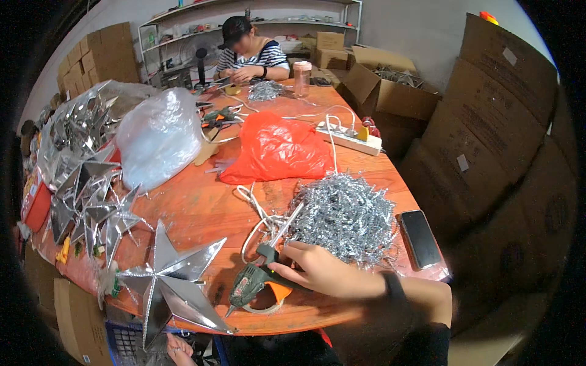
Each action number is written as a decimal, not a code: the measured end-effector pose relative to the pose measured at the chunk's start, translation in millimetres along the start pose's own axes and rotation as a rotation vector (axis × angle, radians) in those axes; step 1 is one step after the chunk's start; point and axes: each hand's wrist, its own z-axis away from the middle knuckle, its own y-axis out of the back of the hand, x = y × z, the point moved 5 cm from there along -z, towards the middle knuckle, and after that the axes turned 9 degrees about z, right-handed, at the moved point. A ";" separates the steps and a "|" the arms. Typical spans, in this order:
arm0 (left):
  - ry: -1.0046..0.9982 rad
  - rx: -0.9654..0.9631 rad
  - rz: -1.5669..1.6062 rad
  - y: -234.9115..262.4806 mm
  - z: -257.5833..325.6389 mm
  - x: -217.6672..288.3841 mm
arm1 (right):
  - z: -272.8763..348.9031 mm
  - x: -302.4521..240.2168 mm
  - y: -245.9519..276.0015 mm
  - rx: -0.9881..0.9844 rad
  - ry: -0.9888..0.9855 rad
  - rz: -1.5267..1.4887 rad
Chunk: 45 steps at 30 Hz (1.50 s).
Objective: Applying silver decorative trim to the edges of large metallic stars using a hot glue gun.
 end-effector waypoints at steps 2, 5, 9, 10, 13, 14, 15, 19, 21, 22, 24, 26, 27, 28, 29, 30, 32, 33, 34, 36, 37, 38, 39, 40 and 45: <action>0.026 0.024 -0.044 -7.9 2.7 7.9 | -1.5 1.4 4.5 0.025 0.016 -0.001; -0.036 -0.015 -0.099 -8.7 4.3 15.1 | 0.3 5.1 25.5 0.082 0.017 0.024; -0.014 -0.051 -0.136 4.7 -9.2 -1.5 | 7.1 32.9 72.1 0.254 -0.067 0.256; -0.012 -0.042 -0.134 6.5 -9.4 -3.1 | 9.2 39.6 79.7 0.254 -0.143 0.357; -0.015 -0.029 -0.133 5.1 -9.3 -4.7 | 19.1 56.9 91.2 0.260 -0.104 0.465; -0.016 -0.022 -0.134 5.3 -9.2 -5.1 | 20.2 62.0 91.1 0.262 -0.104 0.467; -0.019 -0.014 -0.135 5.6 -9.1 -5.4 | 20.8 65.8 89.6 0.256 -0.091 0.511; -0.034 0.032 -0.146 12.0 -10.0 -4.1 | 19.1 65.7 78.6 0.246 -0.088 0.575; -0.043 0.054 -0.152 15.1 -11.7 -2.8 | 17.3 66.8 79.4 0.245 -0.110 0.548; -0.046 0.065 -0.154 15.6 -12.1 -2.9 | 17.0 68.9 81.5 0.240 -0.136 0.524; -0.051 0.082 -0.157 16.0 -13.5 -3.5 | 18.9 71.4 90.8 0.303 -0.111 0.491; -0.054 0.105 -0.158 15.8 -12.8 -4.0 | 16.3 66.3 102.6 0.361 -0.083 0.458; -0.055 0.114 -0.159 15.3 -12.5 -4.4 | 16.1 55.9 113.6 0.411 -0.099 0.426; -0.057 0.126 -0.160 15.9 -11.4 -2.7 | 14.9 45.4 123.0 0.462 -0.113 0.393; -0.058 0.136 -0.161 16.3 -11.2 -1.8 | 14.4 35.0 131.4 0.518 -0.096 0.382; -0.059 0.146 -0.162 16.6 -11.1 -1.0 | 12.4 25.5 139.6 0.538 -0.101 0.406; -0.060 0.157 -0.159 16.2 -12.6 -0.4 | 10.9 8.3 153.8 0.579 -0.081 0.433; -0.061 0.163 -0.157 16.0 -13.5 0.0 | 10.5 3.9 160.0 0.635 -0.030 0.436; -0.062 0.174 -0.156 16.4 -13.4 -0.5 | 8.7 -0.8 165.9 0.641 -0.058 0.376; -0.066 0.197 -0.153 17.5 -13.6 -1.0 | 6.1 -1.7 177.5 0.708 -0.016 0.315; -0.068 0.208 -0.151 18.1 -13.8 -0.9 | 5.3 -1.9 183.8 0.732 0.005 0.274; -0.068 0.215 -0.150 18.6 -14.2 -1.0 | 4.6 2.9 191.2 0.748 0.011 0.179; -0.069 0.223 -0.149 19.0 -14.5 -0.9 | 4.3 -3.0 196.6 0.768 0.030 0.118; -0.067 0.233 -0.149 19.2 -14.2 -1.5 | 4.9 -11.3 201.0 0.786 0.049 0.055; -0.257 0.427 -0.171 87.3 -7.8 -5.5 | 14.5 -55.2 177.3 0.508 0.074 -0.143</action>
